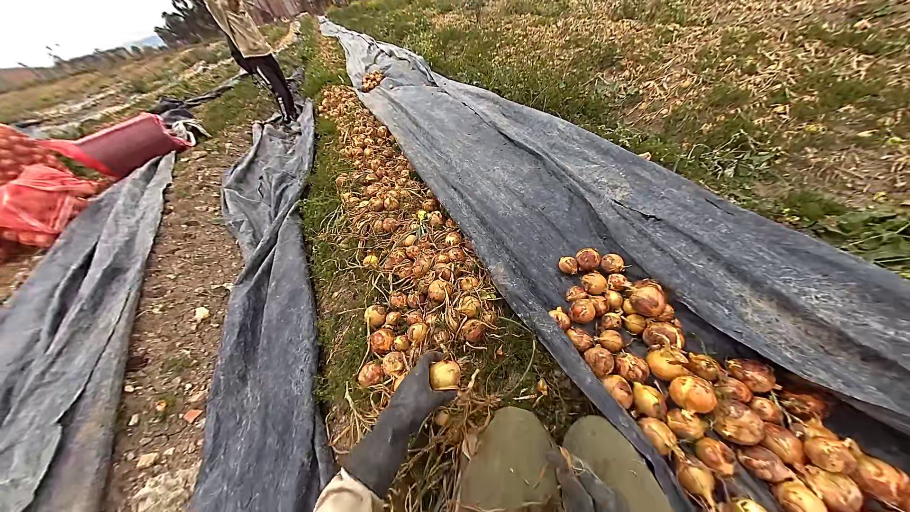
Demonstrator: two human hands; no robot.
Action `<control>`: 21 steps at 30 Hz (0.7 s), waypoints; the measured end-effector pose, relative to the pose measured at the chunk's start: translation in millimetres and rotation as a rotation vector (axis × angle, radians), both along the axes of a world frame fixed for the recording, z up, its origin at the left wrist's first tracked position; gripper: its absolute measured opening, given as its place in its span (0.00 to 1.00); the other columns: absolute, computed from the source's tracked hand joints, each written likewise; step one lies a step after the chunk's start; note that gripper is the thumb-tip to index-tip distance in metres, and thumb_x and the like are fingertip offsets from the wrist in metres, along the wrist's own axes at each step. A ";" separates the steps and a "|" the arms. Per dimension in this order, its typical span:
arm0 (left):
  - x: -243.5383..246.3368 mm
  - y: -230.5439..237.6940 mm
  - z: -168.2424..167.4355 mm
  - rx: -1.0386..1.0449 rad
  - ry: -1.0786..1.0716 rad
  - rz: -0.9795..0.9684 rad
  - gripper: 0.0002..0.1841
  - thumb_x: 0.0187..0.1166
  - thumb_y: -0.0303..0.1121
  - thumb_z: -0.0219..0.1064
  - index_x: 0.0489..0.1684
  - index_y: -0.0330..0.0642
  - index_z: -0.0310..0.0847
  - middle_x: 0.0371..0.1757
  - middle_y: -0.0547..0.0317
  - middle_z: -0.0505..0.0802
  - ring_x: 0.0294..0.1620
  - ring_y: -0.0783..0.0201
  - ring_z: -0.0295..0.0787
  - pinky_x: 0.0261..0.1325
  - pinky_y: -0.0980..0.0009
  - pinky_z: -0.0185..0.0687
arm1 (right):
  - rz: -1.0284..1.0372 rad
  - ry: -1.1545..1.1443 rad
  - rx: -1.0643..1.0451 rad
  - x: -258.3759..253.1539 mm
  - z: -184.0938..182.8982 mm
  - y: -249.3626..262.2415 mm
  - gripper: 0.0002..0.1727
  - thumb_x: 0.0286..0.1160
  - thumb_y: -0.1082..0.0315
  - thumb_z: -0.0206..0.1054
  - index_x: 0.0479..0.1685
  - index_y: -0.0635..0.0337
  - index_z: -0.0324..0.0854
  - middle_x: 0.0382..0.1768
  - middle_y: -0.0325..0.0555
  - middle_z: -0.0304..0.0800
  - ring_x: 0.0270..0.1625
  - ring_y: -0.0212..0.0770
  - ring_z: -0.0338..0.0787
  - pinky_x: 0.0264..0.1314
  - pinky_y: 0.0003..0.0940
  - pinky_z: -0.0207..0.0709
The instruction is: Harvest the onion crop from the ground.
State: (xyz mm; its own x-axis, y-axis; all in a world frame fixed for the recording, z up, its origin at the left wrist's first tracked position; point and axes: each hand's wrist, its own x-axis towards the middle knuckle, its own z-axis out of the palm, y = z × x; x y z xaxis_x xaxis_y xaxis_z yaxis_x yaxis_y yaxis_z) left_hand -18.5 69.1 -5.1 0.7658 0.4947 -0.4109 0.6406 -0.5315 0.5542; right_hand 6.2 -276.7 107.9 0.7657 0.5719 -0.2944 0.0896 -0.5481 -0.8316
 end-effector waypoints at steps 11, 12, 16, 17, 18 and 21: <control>-88.5 -113.4 96.2 -0.212 -0.629 -0.360 0.47 0.57 0.41 0.90 0.85 0.55 0.74 0.77 0.60 0.85 0.77 0.65 0.82 0.81 0.61 0.80 | -0.092 0.333 0.678 -24.9 -65.9 63.8 0.39 0.87 0.34 0.45 0.75 0.61 0.74 0.38 0.47 0.89 0.21 0.39 0.84 0.20 0.37 0.83; -92.5 -113.5 97.3 -0.201 -0.583 -0.380 0.46 0.59 0.43 0.89 0.85 0.57 0.73 0.78 0.61 0.85 0.77 0.66 0.82 0.81 0.61 0.80 | -0.115 0.348 0.653 -27.7 -62.3 63.1 0.37 0.89 0.36 0.42 0.68 0.59 0.78 0.32 0.45 0.88 0.19 0.39 0.82 0.17 0.36 0.81; -106.8 -119.4 99.0 -0.406 -0.297 -0.283 0.43 0.66 0.49 0.84 0.87 0.57 0.70 0.70 0.62 0.90 0.67 0.68 0.89 0.75 0.62 0.85 | -0.064 -0.101 0.423 -33.5 -54.6 49.1 0.26 0.93 0.55 0.47 0.63 0.65 0.86 0.45 0.47 0.95 0.43 0.35 0.93 0.49 0.33 0.87; -109.9 -125.7 97.3 -0.513 -0.267 -0.199 0.40 0.70 0.48 0.82 0.84 0.49 0.72 0.65 0.57 0.92 0.61 0.65 0.93 0.69 0.62 0.89 | -0.020 -0.336 0.368 -33.4 -60.4 44.8 0.26 0.91 0.55 0.51 0.67 0.66 0.85 0.53 0.52 0.96 0.54 0.40 0.95 0.61 0.39 0.87; -111.4 -133.5 95.4 -0.622 -0.263 -0.095 0.35 0.73 0.45 0.79 0.80 0.44 0.74 0.57 0.54 0.95 0.49 0.62 0.96 0.56 0.63 0.95 | -0.009 -0.598 0.339 -31.2 -70.7 43.2 0.28 0.89 0.51 0.52 0.67 0.65 0.86 0.49 0.53 0.97 0.50 0.45 0.97 0.53 0.46 0.90; -113.5 -143.4 93.5 -0.831 -0.282 0.138 0.20 0.79 0.35 0.73 0.67 0.41 0.82 0.39 0.52 0.97 0.15 0.73 0.77 0.18 0.76 0.71 | -0.088 -0.778 0.386 -25.1 -74.6 33.6 0.32 0.91 0.47 0.48 0.68 0.64 0.85 0.49 0.51 0.97 0.47 0.42 0.97 0.49 0.42 0.91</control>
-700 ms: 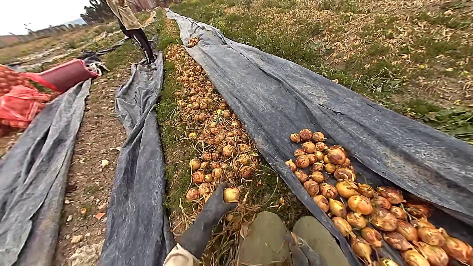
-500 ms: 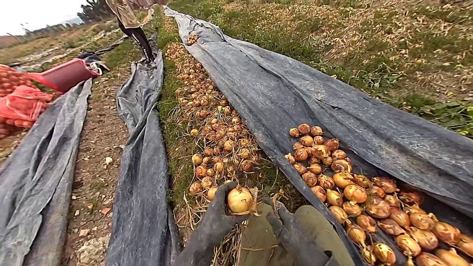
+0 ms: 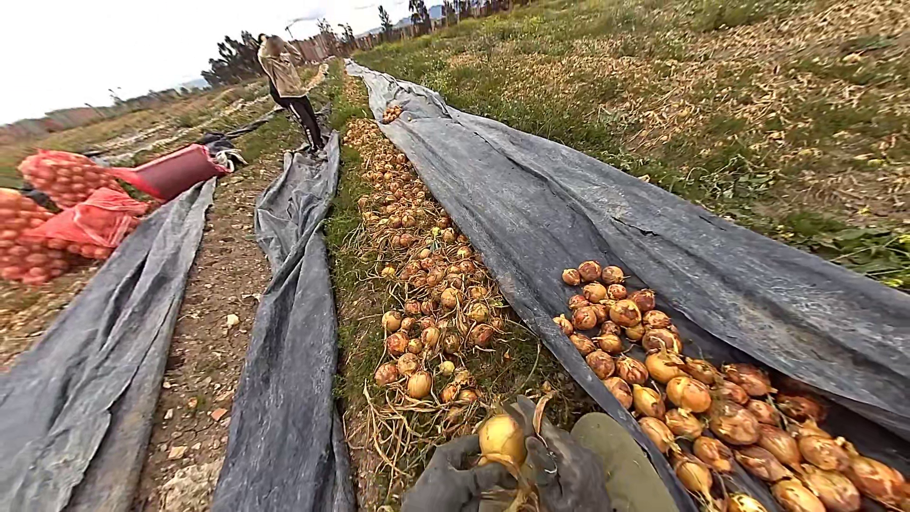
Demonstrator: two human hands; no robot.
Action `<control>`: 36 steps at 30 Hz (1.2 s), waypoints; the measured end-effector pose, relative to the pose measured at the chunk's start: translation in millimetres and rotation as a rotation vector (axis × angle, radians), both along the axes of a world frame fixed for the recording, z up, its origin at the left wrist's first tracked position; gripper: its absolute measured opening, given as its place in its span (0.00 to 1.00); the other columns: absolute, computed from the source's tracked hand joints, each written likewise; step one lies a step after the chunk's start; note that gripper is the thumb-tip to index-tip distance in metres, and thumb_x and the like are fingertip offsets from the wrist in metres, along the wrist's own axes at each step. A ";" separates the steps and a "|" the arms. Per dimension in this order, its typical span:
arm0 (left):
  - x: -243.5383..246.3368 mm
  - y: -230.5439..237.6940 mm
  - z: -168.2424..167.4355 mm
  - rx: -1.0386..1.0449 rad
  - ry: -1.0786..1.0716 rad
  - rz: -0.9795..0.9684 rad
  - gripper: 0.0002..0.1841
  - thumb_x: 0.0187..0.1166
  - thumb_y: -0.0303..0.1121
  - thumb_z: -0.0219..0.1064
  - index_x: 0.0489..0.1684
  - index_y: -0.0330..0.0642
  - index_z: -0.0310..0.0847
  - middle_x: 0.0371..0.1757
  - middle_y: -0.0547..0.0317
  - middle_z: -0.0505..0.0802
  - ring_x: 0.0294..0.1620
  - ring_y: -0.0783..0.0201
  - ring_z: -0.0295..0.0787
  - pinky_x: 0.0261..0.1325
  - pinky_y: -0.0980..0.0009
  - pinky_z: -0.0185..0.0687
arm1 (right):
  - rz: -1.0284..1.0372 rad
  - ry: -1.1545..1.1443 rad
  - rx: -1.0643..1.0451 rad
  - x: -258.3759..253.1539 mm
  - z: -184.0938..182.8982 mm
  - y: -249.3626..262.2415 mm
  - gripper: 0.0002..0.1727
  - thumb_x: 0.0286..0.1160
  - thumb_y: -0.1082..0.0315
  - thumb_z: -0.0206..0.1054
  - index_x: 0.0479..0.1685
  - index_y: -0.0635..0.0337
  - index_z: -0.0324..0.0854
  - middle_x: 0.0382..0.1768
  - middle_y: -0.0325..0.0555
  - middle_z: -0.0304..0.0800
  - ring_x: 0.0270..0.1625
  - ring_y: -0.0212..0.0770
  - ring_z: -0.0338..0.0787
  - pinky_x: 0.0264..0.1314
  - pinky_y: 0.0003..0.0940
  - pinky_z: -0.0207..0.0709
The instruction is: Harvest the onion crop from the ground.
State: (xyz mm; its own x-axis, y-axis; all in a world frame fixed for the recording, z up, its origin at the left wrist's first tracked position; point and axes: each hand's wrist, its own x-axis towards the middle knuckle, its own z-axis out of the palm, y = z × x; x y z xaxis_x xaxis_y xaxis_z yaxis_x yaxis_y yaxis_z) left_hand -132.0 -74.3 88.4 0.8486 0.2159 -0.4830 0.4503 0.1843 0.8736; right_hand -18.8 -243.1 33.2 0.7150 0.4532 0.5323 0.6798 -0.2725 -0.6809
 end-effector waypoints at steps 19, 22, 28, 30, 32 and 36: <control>75.3 -26.5 1.7 1.053 0.487 -0.799 0.20 0.87 0.43 0.55 0.63 0.42 0.86 0.65 0.39 0.91 0.68 0.36 0.87 0.64 0.32 0.79 | 0.100 0.602 -0.436 23.6 -5.0 -37.9 0.37 0.87 0.40 0.48 0.46 0.69 0.88 0.39 0.59 0.92 0.46 0.53 0.93 0.52 0.53 0.83; 82.2 11.7 1.5 1.046 0.858 -0.712 0.21 0.88 0.38 0.55 0.66 0.31 0.83 0.69 0.32 0.88 0.72 0.33 0.84 0.69 0.33 0.78 | -0.077 0.313 -0.469 76.4 -7.3 -29.8 0.40 0.85 0.34 0.44 0.49 0.65 0.89 0.41 0.57 0.93 0.48 0.55 0.94 0.54 0.56 0.85; 120.5 88.2 -60.1 1.242 0.679 -0.765 0.24 0.82 0.23 0.59 0.79 0.43 0.78 0.81 0.39 0.80 0.82 0.37 0.74 0.80 0.39 0.70 | -0.285 0.471 -0.433 156.7 7.7 -8.1 0.34 0.86 0.37 0.53 0.84 0.45 0.71 0.45 0.60 0.92 0.43 0.62 0.92 0.49 0.69 0.80; 126.0 136.9 -162.9 1.420 0.314 -0.752 0.19 0.73 0.23 0.65 0.59 0.50 0.92 0.65 0.50 0.91 0.67 0.44 0.86 0.66 0.41 0.83 | -0.251 0.574 -0.360 148.5 -8.3 -6.0 0.31 0.86 0.36 0.51 0.80 0.39 0.75 0.33 0.52 0.89 0.27 0.51 0.88 0.32 0.58 0.85; 147.0 148.1 -190.0 1.350 0.439 -0.863 0.13 0.79 0.31 0.64 0.57 0.47 0.91 0.63 0.48 0.91 0.66 0.42 0.87 0.64 0.39 0.84 | -0.154 0.738 -0.280 126.3 -25.4 -9.3 0.30 0.85 0.34 0.50 0.78 0.34 0.76 0.30 0.44 0.86 0.21 0.44 0.84 0.24 0.48 0.84; 151.2 166.9 -187.6 1.071 0.778 -0.706 0.25 0.74 0.50 0.71 0.59 0.38 0.86 0.64 0.38 0.90 0.66 0.39 0.87 0.64 0.34 0.82 | -0.081 1.018 -0.243 75.0 -48.1 -20.5 0.31 0.87 0.35 0.49 0.72 0.42 0.82 0.28 0.42 0.83 0.19 0.41 0.81 0.21 0.42 0.81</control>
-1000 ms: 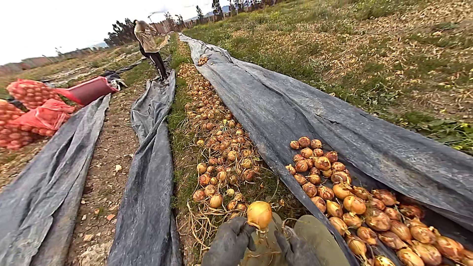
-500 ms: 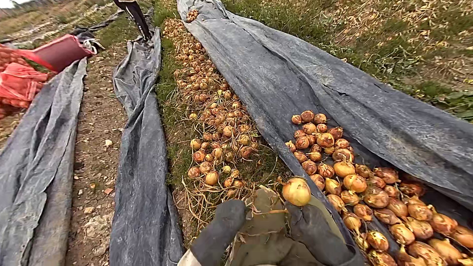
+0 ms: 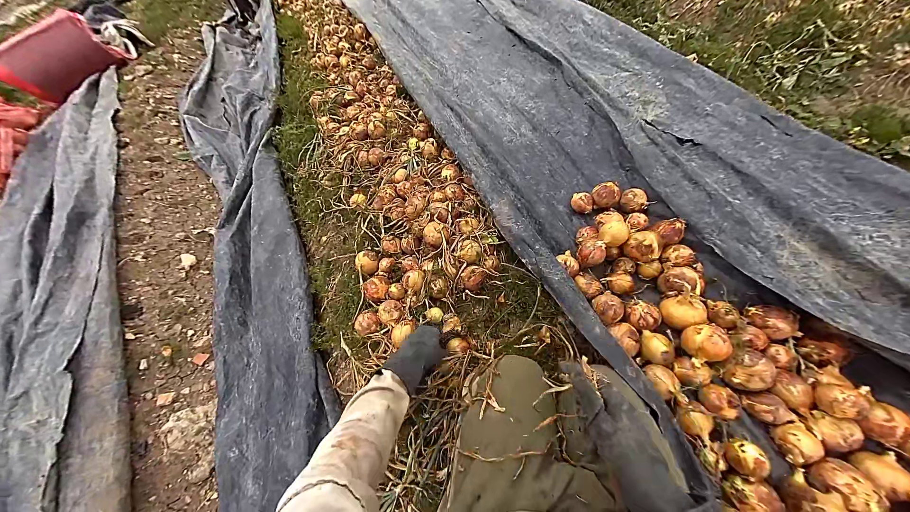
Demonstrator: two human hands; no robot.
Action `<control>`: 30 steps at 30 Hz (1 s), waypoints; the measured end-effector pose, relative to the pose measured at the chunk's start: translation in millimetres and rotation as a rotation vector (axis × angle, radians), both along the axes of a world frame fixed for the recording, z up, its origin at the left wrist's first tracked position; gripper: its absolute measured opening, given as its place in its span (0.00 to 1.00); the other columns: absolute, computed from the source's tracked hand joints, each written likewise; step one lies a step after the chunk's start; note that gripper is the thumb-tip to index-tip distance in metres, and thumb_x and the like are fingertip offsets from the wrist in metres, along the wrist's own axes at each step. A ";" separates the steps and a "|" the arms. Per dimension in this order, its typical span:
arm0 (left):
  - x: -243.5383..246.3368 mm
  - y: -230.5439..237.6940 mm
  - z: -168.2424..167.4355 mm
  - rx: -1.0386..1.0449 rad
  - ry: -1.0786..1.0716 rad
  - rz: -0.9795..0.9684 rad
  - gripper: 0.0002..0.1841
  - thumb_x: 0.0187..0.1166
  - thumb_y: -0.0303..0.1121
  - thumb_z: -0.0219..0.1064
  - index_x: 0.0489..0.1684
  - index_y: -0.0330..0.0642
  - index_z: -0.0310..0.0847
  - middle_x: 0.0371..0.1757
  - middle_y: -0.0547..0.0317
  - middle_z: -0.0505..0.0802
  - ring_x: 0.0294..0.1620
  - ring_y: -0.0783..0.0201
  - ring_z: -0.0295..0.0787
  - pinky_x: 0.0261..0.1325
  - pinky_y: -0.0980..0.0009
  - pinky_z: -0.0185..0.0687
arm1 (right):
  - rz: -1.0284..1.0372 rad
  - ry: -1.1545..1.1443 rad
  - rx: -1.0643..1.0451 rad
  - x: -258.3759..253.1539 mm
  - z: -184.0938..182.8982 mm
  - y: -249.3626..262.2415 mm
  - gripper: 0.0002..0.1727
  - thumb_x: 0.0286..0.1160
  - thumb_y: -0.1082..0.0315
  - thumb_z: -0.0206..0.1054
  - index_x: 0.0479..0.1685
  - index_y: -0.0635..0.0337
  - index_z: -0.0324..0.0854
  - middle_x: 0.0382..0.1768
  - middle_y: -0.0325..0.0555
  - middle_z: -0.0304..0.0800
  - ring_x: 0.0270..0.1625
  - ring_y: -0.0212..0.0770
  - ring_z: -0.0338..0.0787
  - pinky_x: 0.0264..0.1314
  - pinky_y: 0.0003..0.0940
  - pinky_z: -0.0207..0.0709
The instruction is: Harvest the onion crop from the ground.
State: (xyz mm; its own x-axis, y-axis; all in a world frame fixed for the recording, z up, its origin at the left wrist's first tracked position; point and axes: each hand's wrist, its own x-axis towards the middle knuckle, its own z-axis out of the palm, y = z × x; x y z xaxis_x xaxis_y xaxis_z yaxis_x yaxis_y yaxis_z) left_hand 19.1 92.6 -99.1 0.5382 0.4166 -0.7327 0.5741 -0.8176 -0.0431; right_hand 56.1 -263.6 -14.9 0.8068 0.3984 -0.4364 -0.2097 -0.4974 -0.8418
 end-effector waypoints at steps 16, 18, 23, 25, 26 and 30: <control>-120.4 -119.4 149.0 -0.531 -0.840 0.213 0.34 0.67 0.47 0.83 0.77 0.57 0.81 0.65 0.62 0.93 0.64 0.68 0.90 0.73 0.64 0.85 | 0.303 -0.008 0.202 -50.5 18.0 36.4 0.37 0.83 0.31 0.51 0.80 0.48 0.73 0.44 0.45 0.88 0.35 0.42 0.88 0.35 0.45 0.86; -125.9 -140.5 164.1 -0.468 -0.776 0.037 0.32 0.77 0.43 0.75 0.84 0.55 0.75 0.69 0.53 0.91 0.70 0.57 0.88 0.78 0.54 0.78 | 0.246 0.112 0.423 -65.0 23.8 47.1 0.31 0.89 0.37 0.43 0.77 0.43 0.76 0.32 0.43 0.84 0.21 0.39 0.80 0.23 0.38 0.80; -140.3 -154.1 185.7 -0.403 -0.557 -0.053 0.21 0.86 0.41 0.64 0.74 0.47 0.83 0.53 0.51 0.97 0.55 0.53 0.95 0.67 0.48 0.84 | 0.131 -0.511 0.236 -72.5 18.1 37.2 0.28 0.91 0.48 0.50 0.68 0.57 0.86 0.51 0.47 0.97 0.51 0.38 0.96 0.57 0.40 0.88; -130.3 -164.9 217.2 -0.388 -0.383 -0.044 0.20 0.91 0.44 0.58 0.55 0.36 0.88 0.50 0.46 0.95 0.54 0.49 0.93 0.66 0.48 0.80 | 0.087 -0.595 0.125 -71.2 50.7 25.6 0.27 0.88 0.54 0.54 0.65 0.67 0.86 0.51 0.55 0.96 0.55 0.47 0.96 0.63 0.45 0.86; -125.3 -168.1 226.3 -0.355 -0.338 -0.050 0.23 0.92 0.46 0.55 0.52 0.32 0.87 0.51 0.41 0.94 0.57 0.45 0.90 0.67 0.45 0.77 | 0.150 -0.426 0.007 -68.1 88.5 16.3 0.27 0.90 0.56 0.52 0.71 0.68 0.82 0.57 0.58 0.94 0.61 0.48 0.92 0.70 0.43 0.79; -114.2 -171.1 209.5 -0.117 -0.545 -0.148 0.24 0.92 0.50 0.51 0.67 0.46 0.86 0.55 0.49 0.95 0.59 0.48 0.93 0.63 0.45 0.85 | 0.397 -0.279 -0.295 -60.5 35.2 -2.0 0.42 0.84 0.30 0.43 0.67 0.59 0.84 0.52 0.58 0.92 0.59 0.56 0.91 0.64 0.58 0.81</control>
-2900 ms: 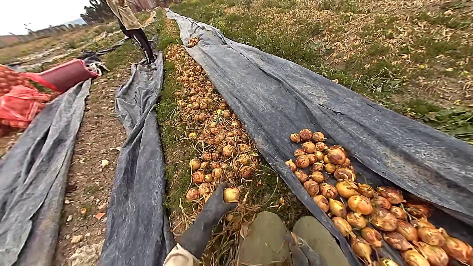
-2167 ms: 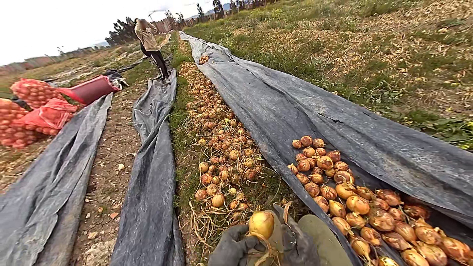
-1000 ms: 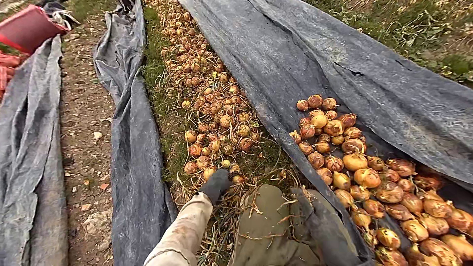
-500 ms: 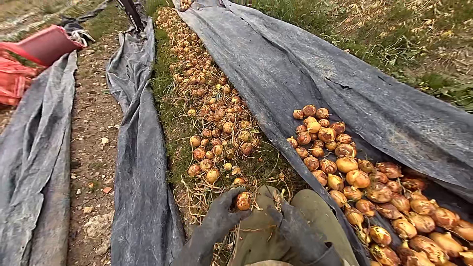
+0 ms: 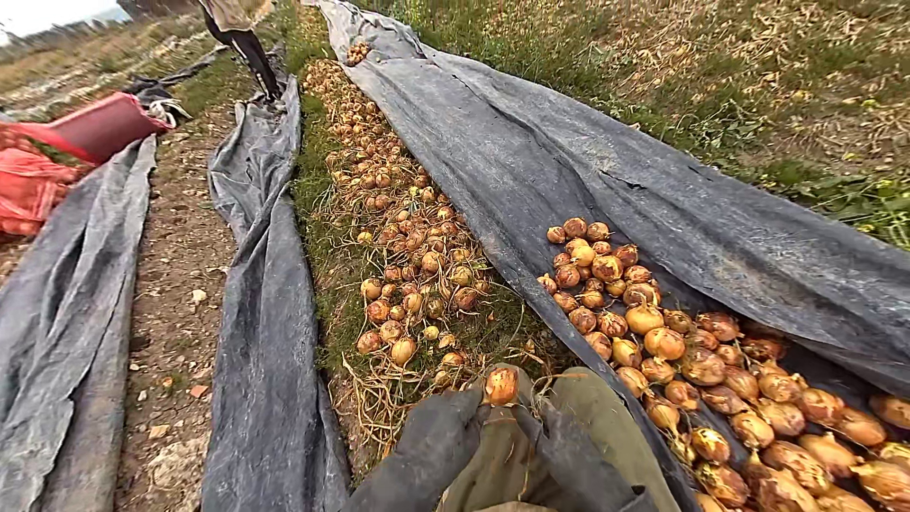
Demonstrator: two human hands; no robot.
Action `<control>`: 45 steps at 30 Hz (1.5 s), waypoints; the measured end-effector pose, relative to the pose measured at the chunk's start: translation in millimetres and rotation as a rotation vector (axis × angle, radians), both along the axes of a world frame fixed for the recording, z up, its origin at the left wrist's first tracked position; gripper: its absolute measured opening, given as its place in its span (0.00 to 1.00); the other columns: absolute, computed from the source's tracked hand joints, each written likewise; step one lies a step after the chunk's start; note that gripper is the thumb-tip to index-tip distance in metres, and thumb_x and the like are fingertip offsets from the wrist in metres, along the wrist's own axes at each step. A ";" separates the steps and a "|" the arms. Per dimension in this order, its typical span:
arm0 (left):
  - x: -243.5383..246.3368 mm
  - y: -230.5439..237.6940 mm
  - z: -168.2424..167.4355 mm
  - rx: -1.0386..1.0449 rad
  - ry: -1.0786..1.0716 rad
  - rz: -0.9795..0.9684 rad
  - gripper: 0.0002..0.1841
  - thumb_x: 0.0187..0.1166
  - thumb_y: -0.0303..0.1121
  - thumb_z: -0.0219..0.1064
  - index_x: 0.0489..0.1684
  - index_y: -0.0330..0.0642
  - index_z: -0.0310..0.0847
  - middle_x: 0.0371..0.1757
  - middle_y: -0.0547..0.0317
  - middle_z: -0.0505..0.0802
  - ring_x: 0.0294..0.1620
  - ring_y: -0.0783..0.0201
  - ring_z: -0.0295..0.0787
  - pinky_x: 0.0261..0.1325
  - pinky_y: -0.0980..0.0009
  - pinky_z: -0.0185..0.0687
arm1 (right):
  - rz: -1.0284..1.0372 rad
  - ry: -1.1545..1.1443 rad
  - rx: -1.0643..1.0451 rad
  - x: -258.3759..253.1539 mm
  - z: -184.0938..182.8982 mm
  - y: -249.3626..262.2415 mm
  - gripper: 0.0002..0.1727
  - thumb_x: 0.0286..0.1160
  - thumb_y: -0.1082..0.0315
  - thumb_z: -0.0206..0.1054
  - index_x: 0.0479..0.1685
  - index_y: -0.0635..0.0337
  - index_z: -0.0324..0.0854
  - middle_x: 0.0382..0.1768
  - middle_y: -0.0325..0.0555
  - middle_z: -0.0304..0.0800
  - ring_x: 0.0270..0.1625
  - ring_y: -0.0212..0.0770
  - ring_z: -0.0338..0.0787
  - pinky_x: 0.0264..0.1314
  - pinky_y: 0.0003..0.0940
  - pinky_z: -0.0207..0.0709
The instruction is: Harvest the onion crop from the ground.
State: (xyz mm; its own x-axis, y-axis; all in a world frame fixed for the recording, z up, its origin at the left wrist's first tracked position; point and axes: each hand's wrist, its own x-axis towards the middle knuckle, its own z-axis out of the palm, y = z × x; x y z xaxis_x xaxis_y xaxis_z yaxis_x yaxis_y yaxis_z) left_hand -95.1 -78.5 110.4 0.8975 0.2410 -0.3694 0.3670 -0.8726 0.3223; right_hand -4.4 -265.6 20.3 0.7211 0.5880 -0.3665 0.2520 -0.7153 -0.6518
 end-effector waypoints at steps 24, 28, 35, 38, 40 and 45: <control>127.2 132.6 -242.3 0.042 0.435 0.212 0.30 0.77 0.54 0.65 0.75 0.47 0.80 0.70 0.43 0.88 0.73 0.42 0.84 0.70 0.38 0.81 | -0.442 0.147 0.416 103.2 -15.2 9.0 0.27 0.89 0.40 0.51 0.77 0.41 0.75 0.25 0.44 0.83 0.17 0.43 0.80 0.18 0.42 0.79; 108.7 134.7 -246.1 -0.118 0.418 0.322 0.43 0.56 0.51 0.84 0.78 0.51 0.74 0.72 0.42 0.86 0.72 0.41 0.84 0.69 0.36 0.81 | -0.486 0.490 0.377 58.9 -47.1 -11.4 0.27 0.90 0.42 0.50 0.73 0.47 0.79 0.20 0.41 0.77 0.13 0.40 0.76 0.14 0.36 0.77; 55.4 96.1 -156.9 -0.361 -0.095 0.454 0.45 0.54 0.44 0.88 0.77 0.61 0.68 0.65 0.57 0.89 0.61 0.58 0.91 0.65 0.49 0.89 | -0.006 0.107 0.011 15.3 -41.5 -16.3 0.32 0.90 0.41 0.45 0.77 0.51 0.79 0.57 0.55 0.92 0.61 0.54 0.91 0.67 0.57 0.80; 26.8 64.2 -88.7 -0.469 -0.384 0.388 0.46 0.50 0.46 0.92 0.74 0.55 0.71 0.67 0.62 0.87 0.63 0.67 0.88 0.66 0.60 0.89 | -0.026 0.159 0.111 25.4 -21.8 10.2 0.43 0.81 0.31 0.54 0.84 0.54 0.70 0.66 0.54 0.88 0.68 0.49 0.88 0.73 0.51 0.78; 13.5 41.8 -59.2 -0.451 -0.560 0.271 0.41 0.52 0.48 0.91 0.69 0.54 0.75 0.66 0.64 0.87 0.63 0.70 0.87 0.64 0.66 0.89 | -0.083 0.287 0.332 19.4 -7.9 29.3 0.45 0.77 0.31 0.59 0.87 0.53 0.66 0.57 0.52 0.89 0.52 0.45 0.91 0.57 0.45 0.86; 2.2 26.2 -35.3 -0.370 -0.746 -0.060 0.32 0.62 0.36 0.86 0.71 0.65 0.82 0.70 0.57 0.87 0.70 0.62 0.86 0.67 0.62 0.90 | -0.274 0.586 0.886 -18.0 7.9 52.6 0.34 0.88 0.34 0.42 0.60 0.56 0.77 0.18 0.39 0.79 0.14 0.37 0.78 0.19 0.35 0.80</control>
State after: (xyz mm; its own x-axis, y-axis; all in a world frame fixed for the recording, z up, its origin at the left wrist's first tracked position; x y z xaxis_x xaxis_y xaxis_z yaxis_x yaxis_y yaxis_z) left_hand -92.9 -52.3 75.1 0.9453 0.1652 0.2813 -0.1002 -0.6736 0.7323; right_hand -22.4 -212.9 28.2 0.7193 0.6583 -0.2220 -0.3609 0.0811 -0.9291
